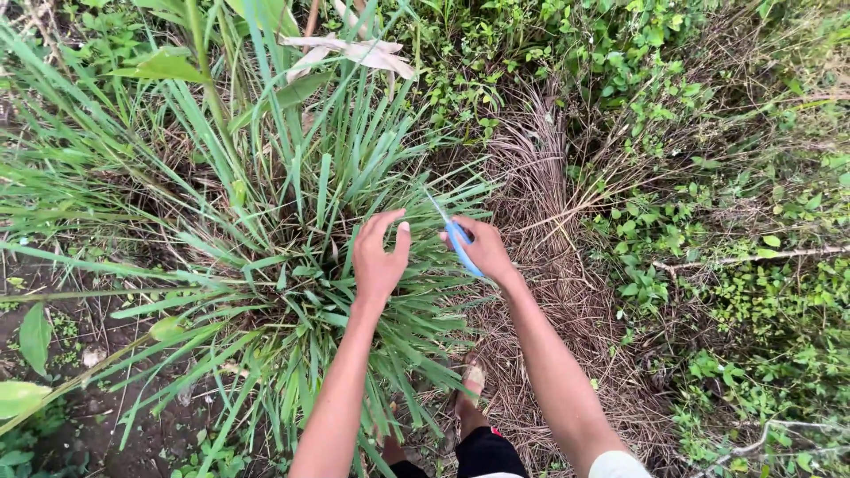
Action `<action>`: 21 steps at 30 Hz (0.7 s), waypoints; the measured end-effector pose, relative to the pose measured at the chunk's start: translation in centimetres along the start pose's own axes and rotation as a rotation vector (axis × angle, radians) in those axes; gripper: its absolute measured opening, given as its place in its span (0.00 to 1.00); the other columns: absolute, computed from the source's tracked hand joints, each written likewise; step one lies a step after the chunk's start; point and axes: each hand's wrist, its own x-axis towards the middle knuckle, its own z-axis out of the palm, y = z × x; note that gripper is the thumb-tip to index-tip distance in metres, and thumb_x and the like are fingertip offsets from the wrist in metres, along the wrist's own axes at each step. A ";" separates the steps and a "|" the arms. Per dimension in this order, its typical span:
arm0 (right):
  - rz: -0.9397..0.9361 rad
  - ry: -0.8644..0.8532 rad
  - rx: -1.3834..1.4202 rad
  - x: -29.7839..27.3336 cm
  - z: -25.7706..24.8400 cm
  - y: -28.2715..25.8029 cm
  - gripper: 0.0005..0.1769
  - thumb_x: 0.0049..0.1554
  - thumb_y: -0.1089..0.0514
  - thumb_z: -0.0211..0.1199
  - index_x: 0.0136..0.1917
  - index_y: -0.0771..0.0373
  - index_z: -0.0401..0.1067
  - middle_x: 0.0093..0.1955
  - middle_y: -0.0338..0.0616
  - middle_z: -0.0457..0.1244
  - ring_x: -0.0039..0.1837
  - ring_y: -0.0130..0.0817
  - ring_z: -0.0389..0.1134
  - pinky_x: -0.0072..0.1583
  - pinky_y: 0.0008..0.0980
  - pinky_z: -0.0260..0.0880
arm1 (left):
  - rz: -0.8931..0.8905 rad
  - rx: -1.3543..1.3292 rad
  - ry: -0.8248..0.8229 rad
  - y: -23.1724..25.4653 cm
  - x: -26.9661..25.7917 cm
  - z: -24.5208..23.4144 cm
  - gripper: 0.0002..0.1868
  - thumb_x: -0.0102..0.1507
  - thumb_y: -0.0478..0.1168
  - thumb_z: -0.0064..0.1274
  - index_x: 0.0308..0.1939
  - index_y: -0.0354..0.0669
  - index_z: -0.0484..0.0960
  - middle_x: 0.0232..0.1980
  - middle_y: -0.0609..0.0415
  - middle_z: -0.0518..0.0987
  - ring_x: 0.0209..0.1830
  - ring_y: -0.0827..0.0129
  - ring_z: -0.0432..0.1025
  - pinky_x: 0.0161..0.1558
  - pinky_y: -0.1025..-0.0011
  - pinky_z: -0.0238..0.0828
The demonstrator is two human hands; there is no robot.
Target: Trimming long green grass with a pair of scissors in a garden.
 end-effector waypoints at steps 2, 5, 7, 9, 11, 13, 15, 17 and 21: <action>-0.050 0.022 0.079 -1.2 0.0 0.1 0.19 0.58 0.46 0.68 0.55 0.60 0.77 0.34 0.36 0.64 0.37 0.24 0.61 0.41 0.29 0.64 | -0.042 -0.096 0.011 0.5 -0.5 -1.0 0.13 0.66 0.37 0.54 0.53 0.38 0.83 0.54 0.48 0.83 0.56 0.57 0.77 0.61 0.63 0.70; -0.055 0.030 0.177 -3.1 0.0 -0.6 0.20 0.58 0.48 0.67 0.59 0.61 0.76 0.36 0.32 0.62 0.39 0.22 0.58 0.41 0.26 0.61 | -0.085 -0.218 0.063 0.4 -1.8 -2.0 0.13 0.68 0.36 0.52 0.55 0.36 0.82 0.55 0.48 0.84 0.56 0.62 0.78 0.62 0.67 0.71; -0.021 0.007 0.194 -4.4 0.1 -1.2 0.20 0.58 0.49 0.67 0.60 0.61 0.76 0.35 0.31 0.60 0.38 0.22 0.56 0.40 0.26 0.57 | -0.087 -0.240 0.116 0.2 -2.9 -2.6 0.13 0.68 0.35 0.52 0.55 0.35 0.81 0.55 0.48 0.84 0.57 0.64 0.78 0.62 0.68 0.70; -0.047 -0.006 0.361 -6.0 0.5 -1.9 0.22 0.59 0.49 0.68 0.62 0.63 0.74 0.39 0.27 0.59 0.40 0.19 0.56 0.42 0.23 0.58 | -0.198 -0.440 0.110 0.4 -4.4 -3.6 0.15 0.69 0.36 0.48 0.58 0.36 0.80 0.54 0.51 0.84 0.56 0.68 0.77 0.64 0.68 0.70; -0.017 -0.010 0.365 -7.4 0.5 -3.6 0.23 0.59 0.49 0.68 0.63 0.62 0.74 0.38 0.27 0.59 0.39 0.19 0.56 0.40 0.23 0.57 | -0.195 -0.444 0.136 1.2 -5.9 -4.7 0.14 0.69 0.36 0.48 0.58 0.36 0.79 0.54 0.52 0.84 0.56 0.69 0.77 0.63 0.69 0.69; 0.015 -0.014 0.382 -8.4 0.5 -5.1 0.23 0.58 0.49 0.67 0.64 0.61 0.74 0.37 0.27 0.59 0.39 0.19 0.56 0.39 0.23 0.56 | -0.191 -0.435 0.157 1.7 -7.3 -6.0 0.14 0.70 0.36 0.47 0.58 0.36 0.79 0.54 0.52 0.84 0.56 0.70 0.76 0.63 0.69 0.69; -0.009 0.002 0.382 -9.3 1.1 -5.5 0.22 0.60 0.49 0.66 0.64 0.61 0.73 0.38 0.26 0.58 0.38 0.17 0.55 0.39 0.22 0.56 | -0.207 -0.463 0.189 1.3 -8.9 -7.2 0.12 0.71 0.36 0.48 0.55 0.35 0.80 0.54 0.52 0.84 0.56 0.69 0.77 0.63 0.70 0.69; 0.002 0.006 0.410 -9.4 1.7 -6.8 0.23 0.59 0.49 0.66 0.63 0.61 0.74 0.37 0.28 0.57 0.37 0.18 0.54 0.38 0.23 0.54 | -0.206 -0.470 0.202 1.1 -9.4 -9.3 0.12 0.71 0.36 0.47 0.54 0.35 0.81 0.54 0.52 0.83 0.56 0.70 0.76 0.61 0.70 0.69; -0.010 -0.042 0.484 -11.4 2.1 -8.8 0.24 0.58 0.48 0.66 0.64 0.61 0.72 0.35 0.28 0.57 0.35 0.18 0.54 0.36 0.23 0.52 | -0.238 -0.552 0.247 2.8 -11.6 -12.7 0.11 0.72 0.36 0.46 0.54 0.35 0.80 0.55 0.53 0.82 0.56 0.70 0.75 0.61 0.70 0.68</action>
